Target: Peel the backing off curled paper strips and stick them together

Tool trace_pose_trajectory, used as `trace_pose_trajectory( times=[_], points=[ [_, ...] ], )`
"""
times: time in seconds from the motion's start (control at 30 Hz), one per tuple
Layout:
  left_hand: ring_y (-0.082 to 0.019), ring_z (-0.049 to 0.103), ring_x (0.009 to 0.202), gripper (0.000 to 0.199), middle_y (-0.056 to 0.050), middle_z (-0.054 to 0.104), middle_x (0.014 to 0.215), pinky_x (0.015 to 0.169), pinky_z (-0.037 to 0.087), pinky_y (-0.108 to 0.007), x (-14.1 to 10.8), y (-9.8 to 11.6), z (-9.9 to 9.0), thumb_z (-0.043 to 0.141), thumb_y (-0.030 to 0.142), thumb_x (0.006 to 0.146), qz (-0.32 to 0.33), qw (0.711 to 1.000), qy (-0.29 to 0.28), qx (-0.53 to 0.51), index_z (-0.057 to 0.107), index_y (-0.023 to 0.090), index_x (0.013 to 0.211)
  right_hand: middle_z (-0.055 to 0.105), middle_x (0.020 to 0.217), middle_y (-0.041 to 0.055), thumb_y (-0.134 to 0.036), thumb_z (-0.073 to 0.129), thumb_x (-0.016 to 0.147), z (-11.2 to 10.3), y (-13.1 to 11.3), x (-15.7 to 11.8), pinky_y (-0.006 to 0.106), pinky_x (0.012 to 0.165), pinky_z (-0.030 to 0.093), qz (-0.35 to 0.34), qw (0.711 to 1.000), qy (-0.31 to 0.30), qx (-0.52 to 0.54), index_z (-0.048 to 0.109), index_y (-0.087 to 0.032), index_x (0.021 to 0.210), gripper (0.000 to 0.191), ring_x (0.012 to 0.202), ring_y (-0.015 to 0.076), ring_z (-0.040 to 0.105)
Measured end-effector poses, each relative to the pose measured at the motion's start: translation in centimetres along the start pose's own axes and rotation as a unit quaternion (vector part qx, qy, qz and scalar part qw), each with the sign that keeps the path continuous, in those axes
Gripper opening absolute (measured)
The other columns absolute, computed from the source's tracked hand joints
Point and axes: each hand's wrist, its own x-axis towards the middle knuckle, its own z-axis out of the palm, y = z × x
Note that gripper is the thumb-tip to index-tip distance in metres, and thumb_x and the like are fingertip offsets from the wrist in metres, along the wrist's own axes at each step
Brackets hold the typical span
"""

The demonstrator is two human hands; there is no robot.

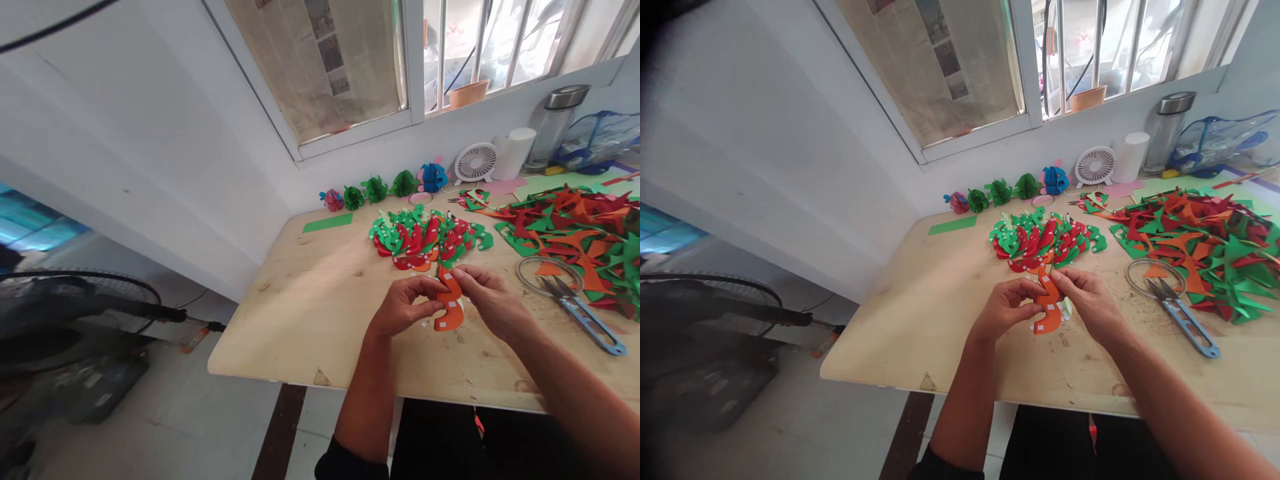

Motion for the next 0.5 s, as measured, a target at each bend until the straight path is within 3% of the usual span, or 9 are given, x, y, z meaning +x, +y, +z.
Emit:
trace_pose_trajectory(
  times=[0.37,0.5],
  points=[
    [-0.016,0.061,0.083,0.027,-0.006,0.066,0.090,0.078,0.048,-0.029,0.07,-0.07,0.04,0.076,0.026,0.066,0.006,0.998,0.048,-0.037,0.069,0.016,0.090,0.058,0.065,0.0015,-0.048,0.056,0.082,-0.23,0.34,-0.02,0.028,0.064,0.044,-0.006,0.999,-0.050,0.018,0.067,-0.021,0.078,0.028,0.068,0.0171,0.053],
    [-0.014,0.061,0.083,0.026,-0.006,0.066,0.091,0.079,0.048,-0.029,0.10,-0.11,-0.01,0.075,0.023,0.067,0.015,0.997,0.059,-0.050,0.069,0.016,0.091,0.062,0.071,0.0019,-0.044,0.060,0.081,-0.24,0.25,-0.11,0.027,0.063,0.043,-0.008,0.999,-0.033,0.043,0.068,-0.021,0.086,0.024,0.067,0.0154,0.053]
  ],
)
